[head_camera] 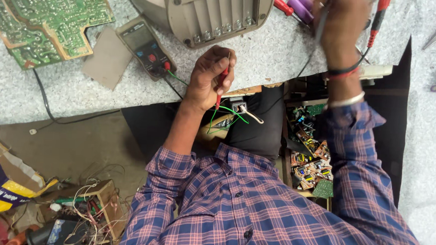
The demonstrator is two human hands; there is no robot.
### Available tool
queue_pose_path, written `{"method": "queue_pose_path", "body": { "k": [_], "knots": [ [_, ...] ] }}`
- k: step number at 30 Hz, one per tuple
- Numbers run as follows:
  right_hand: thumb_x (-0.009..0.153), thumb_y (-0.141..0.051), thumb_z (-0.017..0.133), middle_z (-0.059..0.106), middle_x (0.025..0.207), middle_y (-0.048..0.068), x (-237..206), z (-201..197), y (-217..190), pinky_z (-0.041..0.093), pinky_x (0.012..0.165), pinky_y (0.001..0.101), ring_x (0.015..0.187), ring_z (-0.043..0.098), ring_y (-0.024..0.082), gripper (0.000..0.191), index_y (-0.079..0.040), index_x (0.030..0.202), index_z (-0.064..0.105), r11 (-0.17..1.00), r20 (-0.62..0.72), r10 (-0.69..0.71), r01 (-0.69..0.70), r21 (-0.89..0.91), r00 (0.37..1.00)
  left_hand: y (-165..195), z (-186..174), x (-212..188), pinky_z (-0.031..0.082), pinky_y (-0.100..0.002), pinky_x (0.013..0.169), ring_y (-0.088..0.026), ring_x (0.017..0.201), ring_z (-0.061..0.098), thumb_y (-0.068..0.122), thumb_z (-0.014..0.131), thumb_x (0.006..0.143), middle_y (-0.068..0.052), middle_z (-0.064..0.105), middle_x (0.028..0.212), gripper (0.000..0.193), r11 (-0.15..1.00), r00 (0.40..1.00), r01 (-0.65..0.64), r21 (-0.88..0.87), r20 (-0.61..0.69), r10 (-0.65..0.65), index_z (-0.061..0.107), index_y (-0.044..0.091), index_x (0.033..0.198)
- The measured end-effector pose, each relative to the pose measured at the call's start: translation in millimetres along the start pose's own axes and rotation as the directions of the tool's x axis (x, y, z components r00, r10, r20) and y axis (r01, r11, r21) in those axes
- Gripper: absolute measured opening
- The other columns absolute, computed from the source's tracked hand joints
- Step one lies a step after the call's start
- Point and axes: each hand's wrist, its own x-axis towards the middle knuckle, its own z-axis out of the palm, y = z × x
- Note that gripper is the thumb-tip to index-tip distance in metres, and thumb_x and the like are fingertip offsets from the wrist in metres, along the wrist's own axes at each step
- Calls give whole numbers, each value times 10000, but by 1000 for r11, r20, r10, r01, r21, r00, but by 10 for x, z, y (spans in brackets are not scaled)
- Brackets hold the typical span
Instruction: The person works on a circuit board, then uses a multimeter to test several cylindrical capacitors. They then use a screwdriver to remove screws from a small fan housing and open it.
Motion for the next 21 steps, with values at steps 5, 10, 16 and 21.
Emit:
{"method": "queue_pose_path", "body": {
  "k": [5,10,16,21],
  "knots": [
    [891,-135,864,649,896,83,-137,-176,-362,472,689,402,847,630,292,241,-51,905,639,995,103,-69,76,-64,992,1,3,17,367,-232,485,-123,699,577,129,699,1052,-86,615,1081,174,1000,1000,-6,4,30,6,636,27,1179],
    [871,-98,824,665,885,30,-113,-171,-381,488,758,395,947,640,267,182,-102,929,652,980,205,-84,119,-162,975,-13,4,6,377,-237,484,-125,715,581,135,704,1048,-80,627,1107,168,999,1000,-27,39,7,27,635,21,1150],
    [904,-45,866,716,964,58,-34,-340,-436,505,751,342,867,684,208,212,-51,945,658,989,251,68,-99,113,966,20,46,-34,413,-218,498,-117,731,623,140,732,1018,-58,653,959,486,997,1000,23,76,13,-24,525,31,1443],
    [914,-29,887,754,1067,98,-266,-504,-999,578,905,324,1038,746,225,213,-47,951,678,885,341,-81,-90,457,937,18,45,11,500,-237,552,-144,797,705,116,729,1004,-76,695,965,644,975,990,87,202,87,-107,416,53,1563]
  ]
}}
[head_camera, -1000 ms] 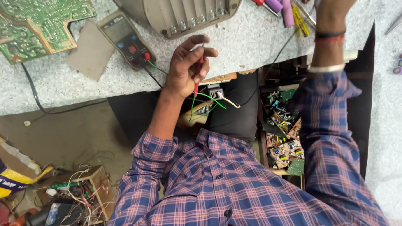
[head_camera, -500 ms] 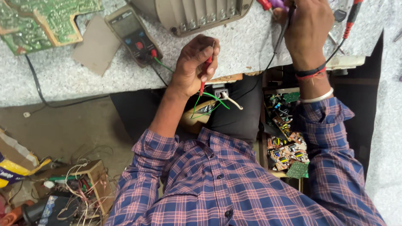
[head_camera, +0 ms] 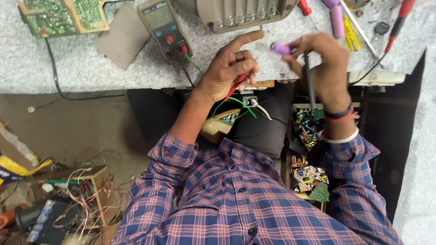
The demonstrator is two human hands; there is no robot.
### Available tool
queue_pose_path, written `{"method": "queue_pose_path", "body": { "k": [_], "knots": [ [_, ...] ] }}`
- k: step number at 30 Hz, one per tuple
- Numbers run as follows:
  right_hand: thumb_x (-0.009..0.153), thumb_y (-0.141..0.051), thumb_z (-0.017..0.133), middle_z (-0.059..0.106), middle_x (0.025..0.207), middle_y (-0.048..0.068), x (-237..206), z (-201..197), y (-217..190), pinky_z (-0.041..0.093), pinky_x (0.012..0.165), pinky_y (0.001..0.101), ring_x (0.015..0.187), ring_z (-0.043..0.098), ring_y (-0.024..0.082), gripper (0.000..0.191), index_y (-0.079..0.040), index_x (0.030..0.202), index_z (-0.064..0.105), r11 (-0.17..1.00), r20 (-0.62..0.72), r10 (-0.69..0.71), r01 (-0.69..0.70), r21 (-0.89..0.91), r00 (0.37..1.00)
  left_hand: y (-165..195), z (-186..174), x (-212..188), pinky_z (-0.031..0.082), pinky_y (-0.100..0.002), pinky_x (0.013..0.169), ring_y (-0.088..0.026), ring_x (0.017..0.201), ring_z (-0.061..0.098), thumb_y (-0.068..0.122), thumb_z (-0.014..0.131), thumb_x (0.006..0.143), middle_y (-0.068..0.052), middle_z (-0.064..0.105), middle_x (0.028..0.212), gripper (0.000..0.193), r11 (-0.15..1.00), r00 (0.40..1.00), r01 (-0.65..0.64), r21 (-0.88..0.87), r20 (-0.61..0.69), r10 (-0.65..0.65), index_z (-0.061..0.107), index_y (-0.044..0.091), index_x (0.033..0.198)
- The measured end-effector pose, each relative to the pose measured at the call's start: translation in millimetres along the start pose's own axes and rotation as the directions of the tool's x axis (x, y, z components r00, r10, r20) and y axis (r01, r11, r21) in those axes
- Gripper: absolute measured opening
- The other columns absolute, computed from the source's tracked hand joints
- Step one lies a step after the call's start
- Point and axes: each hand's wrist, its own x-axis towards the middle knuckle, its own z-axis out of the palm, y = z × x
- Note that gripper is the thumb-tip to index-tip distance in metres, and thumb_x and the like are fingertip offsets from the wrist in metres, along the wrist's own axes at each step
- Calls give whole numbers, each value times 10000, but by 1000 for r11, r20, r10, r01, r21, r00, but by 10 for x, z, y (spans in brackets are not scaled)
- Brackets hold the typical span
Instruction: The person works on a circuit board, then uses a multimeter to test several cylindrical capacitors. They then use a screwdriver to remove screws from a small fan housing and open it.
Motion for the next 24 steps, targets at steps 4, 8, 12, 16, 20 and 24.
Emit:
{"method": "queue_pose_path", "body": {
  "k": [4,8,12,16,20,24],
  "knots": [
    [914,-49,911,764,1098,110,31,134,-232,583,910,359,1057,732,278,241,-40,1000,686,998,39,-59,60,-10,998,-43,-16,34,556,-271,604,-168,837,730,79,693,1058,-108,729,1018,470,995,999,-28,93,26,25,541,-11,1493],
    [919,-43,904,752,1073,118,108,88,-296,582,876,361,1037,737,284,248,-32,997,669,996,51,-88,88,-1,995,-45,-29,20,563,-256,607,-158,842,741,81,675,1059,-110,748,1013,392,997,1000,-5,82,25,3,598,-11,1433],
    [932,-47,908,742,1058,122,128,44,-329,577,846,356,1027,737,280,266,-30,1006,653,995,69,-98,99,-6,993,-29,-20,9,562,-254,603,-162,842,751,78,668,1060,-119,756,1024,387,996,999,-3,93,43,-1,600,-11,1430],
    [931,-47,908,751,1065,114,131,45,-325,576,836,349,1021,738,277,261,-41,998,655,995,77,-96,97,-7,992,-22,-15,-3,519,-233,552,-155,798,742,75,660,1066,-131,760,1029,386,999,998,-12,49,65,9,597,-6,1439],
    [926,-39,898,756,1076,113,125,43,-307,575,807,327,997,740,266,253,-48,997,655,996,85,-94,93,7,992,-20,-27,-18,495,-220,527,-151,756,734,81,654,1074,-148,767,1029,380,999,998,-30,41,58,28,605,-12,1439],
    [938,-47,912,752,1078,112,136,46,-316,578,813,325,1004,742,255,268,-47,1005,652,995,72,-97,97,6,993,-26,-38,-17,524,-233,544,-161,767,747,85,657,1069,-160,765,1043,376,998,999,-15,65,46,12,605,-10,1429]
  ]
}}
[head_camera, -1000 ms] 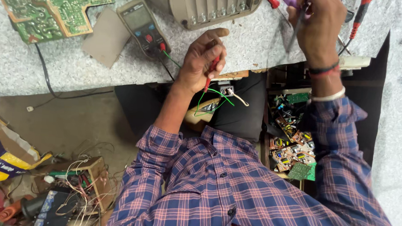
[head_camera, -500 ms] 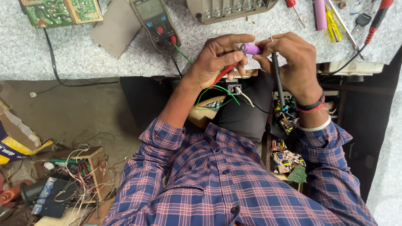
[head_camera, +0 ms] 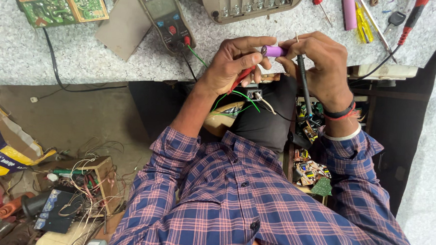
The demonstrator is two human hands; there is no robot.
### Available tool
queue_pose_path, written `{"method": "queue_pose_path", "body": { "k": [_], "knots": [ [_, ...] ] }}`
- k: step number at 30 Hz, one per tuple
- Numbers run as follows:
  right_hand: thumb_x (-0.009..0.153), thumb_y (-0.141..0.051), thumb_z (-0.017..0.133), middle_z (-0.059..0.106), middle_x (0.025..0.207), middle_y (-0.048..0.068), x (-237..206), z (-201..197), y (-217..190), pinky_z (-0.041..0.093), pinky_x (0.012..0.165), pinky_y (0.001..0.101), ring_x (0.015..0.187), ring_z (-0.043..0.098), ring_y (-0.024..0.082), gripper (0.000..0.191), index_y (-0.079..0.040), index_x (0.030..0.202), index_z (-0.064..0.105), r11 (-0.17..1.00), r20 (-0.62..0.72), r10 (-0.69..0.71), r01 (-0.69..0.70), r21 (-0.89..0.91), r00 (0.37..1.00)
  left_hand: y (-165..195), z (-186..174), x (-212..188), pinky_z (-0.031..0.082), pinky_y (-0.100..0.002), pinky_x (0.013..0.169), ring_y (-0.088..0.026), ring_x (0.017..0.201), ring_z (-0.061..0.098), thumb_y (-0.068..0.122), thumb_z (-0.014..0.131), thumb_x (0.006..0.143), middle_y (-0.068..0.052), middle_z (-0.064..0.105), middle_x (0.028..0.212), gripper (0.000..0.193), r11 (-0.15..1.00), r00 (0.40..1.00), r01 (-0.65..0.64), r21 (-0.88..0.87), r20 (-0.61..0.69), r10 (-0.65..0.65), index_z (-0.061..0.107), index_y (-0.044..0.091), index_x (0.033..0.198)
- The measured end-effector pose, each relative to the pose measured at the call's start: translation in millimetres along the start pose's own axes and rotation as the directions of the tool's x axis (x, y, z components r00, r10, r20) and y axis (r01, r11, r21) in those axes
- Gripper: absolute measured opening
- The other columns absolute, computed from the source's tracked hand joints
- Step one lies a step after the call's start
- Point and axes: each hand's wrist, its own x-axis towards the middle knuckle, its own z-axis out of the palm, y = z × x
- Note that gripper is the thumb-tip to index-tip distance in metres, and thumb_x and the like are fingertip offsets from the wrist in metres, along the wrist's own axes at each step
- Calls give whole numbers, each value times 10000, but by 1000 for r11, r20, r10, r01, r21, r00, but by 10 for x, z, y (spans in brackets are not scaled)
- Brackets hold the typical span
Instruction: The person works on a circuit board, then uses a multimeter to test several cylindrical capacitors. They then use a screwdriver to remove screws from a small fan housing and open it.
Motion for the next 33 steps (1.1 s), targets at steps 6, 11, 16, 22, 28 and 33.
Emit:
{"method": "queue_pose_path", "body": {
  "k": [6,11,16,22,28,33],
  "knots": [
    [932,-40,893,771,1122,131,-12,30,-41,578,856,334,1055,742,271,247,-35,1022,663,1000,-46,16,-15,20,999,-44,-4,-2,546,-247,572,-189,840,763,83,665,1059,-186,772,1056,329,999,999,-35,-5,-28,35,639,-14,1372],
    [976,-528,686,744,1027,130,-136,310,87,572,906,341,943,716,220,540,-3,1102,698,660,-371,401,17,751,838,-76,-43,-58,539,-258,566,-198,844,756,110,692,1041,-178,774,1027,336,992,991,-91,-92,-103,81,649,-6,1354],
    [1049,-301,618,728,972,157,-395,817,234,562,835,335,880,705,236,430,50,1287,686,289,-246,688,53,956,683,-117,-87,-69,506,-254,560,-195,859,742,126,697,1040,-164,767,1028,352,973,985,-106,-203,-154,75,637,3,1364],
    [1026,-123,680,709,1119,156,-500,948,378,608,892,337,978,731,234,299,24,1274,603,153,-161,730,70,986,664,-149,-90,-44,509,-241,581,-180,863,735,135,674,1057,-153,762,1037,379,981,981,-119,-154,-171,92,612,8,1408],
    [1035,-143,677,714,1110,166,-499,839,421,618,783,294,1041,755,270,274,51,1225,638,169,-93,728,-47,985,679,-179,-79,5,514,-245,603,-174,876,736,144,656,1079,-147,758,1064,378,976,978,-172,-133,-138,154,604,16,1431],
    [1051,-120,670,704,1088,173,-493,787,420,618,751,254,1040,756,268,250,66,1216,646,102,-52,723,-33,994,689,-200,-85,26,513,-248,608,-170,894,738,147,648,1086,-143,756,1060,374,971,981,-175,-161,-111,159,601,26,1436]
  ]
}}
